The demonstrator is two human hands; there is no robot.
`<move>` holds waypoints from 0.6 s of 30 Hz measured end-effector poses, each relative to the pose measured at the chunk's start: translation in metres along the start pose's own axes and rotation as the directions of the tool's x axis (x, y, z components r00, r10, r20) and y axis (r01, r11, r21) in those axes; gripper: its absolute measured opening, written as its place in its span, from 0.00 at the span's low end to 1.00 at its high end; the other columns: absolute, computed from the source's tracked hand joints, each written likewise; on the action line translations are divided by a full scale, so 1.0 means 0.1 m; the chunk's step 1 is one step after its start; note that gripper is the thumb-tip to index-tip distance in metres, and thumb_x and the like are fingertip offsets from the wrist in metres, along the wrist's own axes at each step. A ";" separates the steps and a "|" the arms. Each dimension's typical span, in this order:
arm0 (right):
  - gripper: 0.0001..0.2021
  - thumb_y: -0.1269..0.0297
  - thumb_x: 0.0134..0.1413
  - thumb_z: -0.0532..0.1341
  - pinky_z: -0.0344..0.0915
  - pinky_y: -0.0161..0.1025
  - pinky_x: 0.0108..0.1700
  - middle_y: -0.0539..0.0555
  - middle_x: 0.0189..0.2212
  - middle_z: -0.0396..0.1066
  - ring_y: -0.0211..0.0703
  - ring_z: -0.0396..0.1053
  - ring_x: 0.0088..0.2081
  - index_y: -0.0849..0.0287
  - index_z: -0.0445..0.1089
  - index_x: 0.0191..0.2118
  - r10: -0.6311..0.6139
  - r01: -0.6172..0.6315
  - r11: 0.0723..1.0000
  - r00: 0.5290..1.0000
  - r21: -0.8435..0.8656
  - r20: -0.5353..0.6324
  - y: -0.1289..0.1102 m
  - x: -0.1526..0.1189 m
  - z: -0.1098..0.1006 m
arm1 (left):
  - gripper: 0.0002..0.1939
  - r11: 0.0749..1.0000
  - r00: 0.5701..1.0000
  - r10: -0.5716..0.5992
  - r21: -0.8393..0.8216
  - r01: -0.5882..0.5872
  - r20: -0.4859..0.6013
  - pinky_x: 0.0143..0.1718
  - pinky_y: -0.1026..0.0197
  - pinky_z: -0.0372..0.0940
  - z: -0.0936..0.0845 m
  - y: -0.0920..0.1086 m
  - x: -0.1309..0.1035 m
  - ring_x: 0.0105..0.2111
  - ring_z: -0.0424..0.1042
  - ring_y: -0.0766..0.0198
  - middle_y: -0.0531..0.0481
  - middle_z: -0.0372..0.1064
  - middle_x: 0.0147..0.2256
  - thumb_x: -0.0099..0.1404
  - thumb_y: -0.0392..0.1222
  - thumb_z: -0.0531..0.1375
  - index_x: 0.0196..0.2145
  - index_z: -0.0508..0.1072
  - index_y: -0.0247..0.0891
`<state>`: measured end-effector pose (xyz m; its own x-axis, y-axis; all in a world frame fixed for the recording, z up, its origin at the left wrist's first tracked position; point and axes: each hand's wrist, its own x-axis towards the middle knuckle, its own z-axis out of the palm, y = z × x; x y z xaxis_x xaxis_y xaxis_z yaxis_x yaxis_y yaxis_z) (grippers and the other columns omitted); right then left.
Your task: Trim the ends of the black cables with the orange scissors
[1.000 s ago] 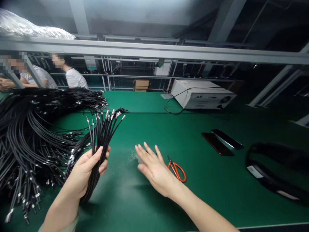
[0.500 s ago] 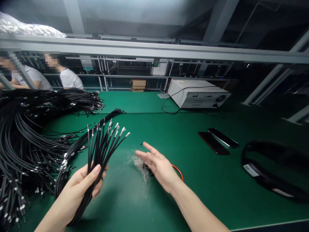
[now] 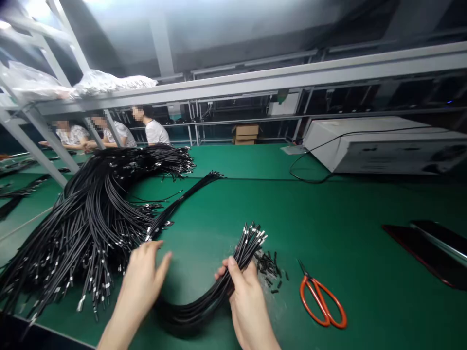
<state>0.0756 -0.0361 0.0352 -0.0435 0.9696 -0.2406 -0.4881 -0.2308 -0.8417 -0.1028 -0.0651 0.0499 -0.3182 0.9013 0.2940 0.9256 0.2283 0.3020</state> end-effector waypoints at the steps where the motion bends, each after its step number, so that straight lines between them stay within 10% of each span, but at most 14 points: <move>1: 0.16 0.55 0.46 0.64 0.66 0.36 0.35 0.44 0.29 0.65 0.36 0.63 0.31 0.52 0.60 0.38 0.018 -0.018 1.000 1.000 0.011 0.006 -0.01 0.01 -0.02 | 0.18 0.964 0.994 -0.110 0.239 0.112 -0.023 0.43 0.51 0.62 0.05 -0.11 0.08 0.43 0.66 0.50 0.35 0.66 0.43 0.65 0.41 0.48 0.48 0.65 0.27; 9: 0.19 0.54 0.45 0.65 0.64 0.34 0.34 0.44 0.27 0.63 0.35 0.62 0.29 0.52 0.58 0.40 0.090 -0.089 0.996 0.994 -0.013 0.062 -0.08 0.00 -0.13 | 0.18 0.888 0.976 -0.204 0.405 0.218 -0.077 0.30 0.57 0.61 0.34 -0.16 0.34 0.31 0.69 0.54 0.38 0.66 0.34 0.60 0.24 0.45 0.45 0.66 0.28; 18: 0.21 0.54 0.48 0.59 0.60 0.32 0.27 0.40 0.18 0.59 0.33 0.60 0.21 0.54 0.55 0.47 0.258 -0.203 0.941 0.948 -0.272 0.186 -0.04 -0.03 -0.17 | 0.27 0.971 0.985 -0.036 0.226 0.074 -0.169 0.41 0.57 0.62 0.02 -0.42 -0.28 0.38 0.67 0.58 0.48 0.64 0.47 0.56 0.22 0.47 0.49 0.65 0.43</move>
<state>0.0921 -0.0392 0.0312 -0.3293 0.8746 -0.3558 -0.2129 -0.4359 -0.8745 -0.1322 -0.0991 0.0268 -0.3816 0.8172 0.4319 0.9217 0.3719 0.1106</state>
